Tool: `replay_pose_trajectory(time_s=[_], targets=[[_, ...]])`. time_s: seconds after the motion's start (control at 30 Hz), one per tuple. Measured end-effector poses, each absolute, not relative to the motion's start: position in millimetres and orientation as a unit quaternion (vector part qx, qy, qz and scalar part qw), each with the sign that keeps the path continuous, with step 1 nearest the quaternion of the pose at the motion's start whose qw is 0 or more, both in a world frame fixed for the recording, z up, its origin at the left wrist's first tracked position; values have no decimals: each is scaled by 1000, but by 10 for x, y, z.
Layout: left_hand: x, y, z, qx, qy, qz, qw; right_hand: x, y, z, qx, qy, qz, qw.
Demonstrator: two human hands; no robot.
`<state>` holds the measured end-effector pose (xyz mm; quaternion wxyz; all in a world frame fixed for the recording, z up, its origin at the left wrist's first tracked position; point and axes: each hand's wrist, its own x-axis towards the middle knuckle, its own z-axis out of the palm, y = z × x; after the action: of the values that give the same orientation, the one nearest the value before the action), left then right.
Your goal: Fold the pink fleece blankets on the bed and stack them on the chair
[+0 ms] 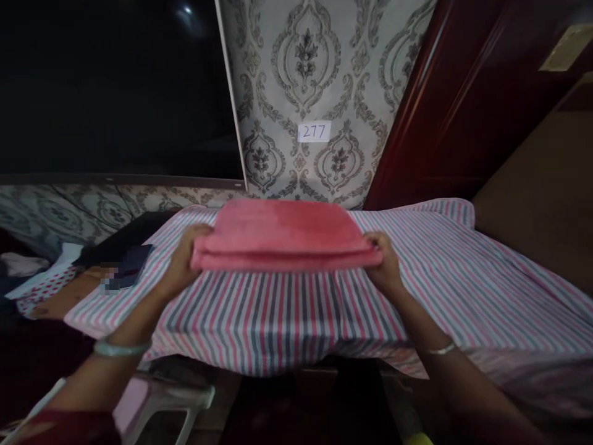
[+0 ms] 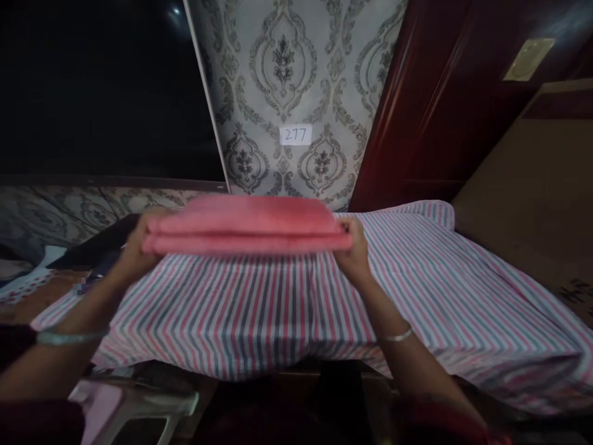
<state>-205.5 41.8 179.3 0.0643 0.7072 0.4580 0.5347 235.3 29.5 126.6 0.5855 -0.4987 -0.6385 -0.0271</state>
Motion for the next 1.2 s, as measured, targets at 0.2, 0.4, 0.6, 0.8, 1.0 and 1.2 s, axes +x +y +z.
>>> replay_pose_trajectory(time_s=[0.2,0.4,0.6,0.8,1.0,1.2], targets=[[-2411,-14,274,763,522,351,148,2532,-296,-43,-473,-749,120,448],[-2093,-147,518,665,610,421,93,2437,-372,130,-573,-613,187,511],[-1571,-205,452,773,567,284,-22,2085,-415,7,-574,-676,123,446],[-1677,-276,185,713,576,397,51,2143,-561,-43,-612,-581,178,506],[-1749,-407,239,493,660,536,185,2193,-606,27,-609,-515,219,562],[-1755,-409,328,430,637,572,285,2201,-593,27,-590,-514,219,583]])
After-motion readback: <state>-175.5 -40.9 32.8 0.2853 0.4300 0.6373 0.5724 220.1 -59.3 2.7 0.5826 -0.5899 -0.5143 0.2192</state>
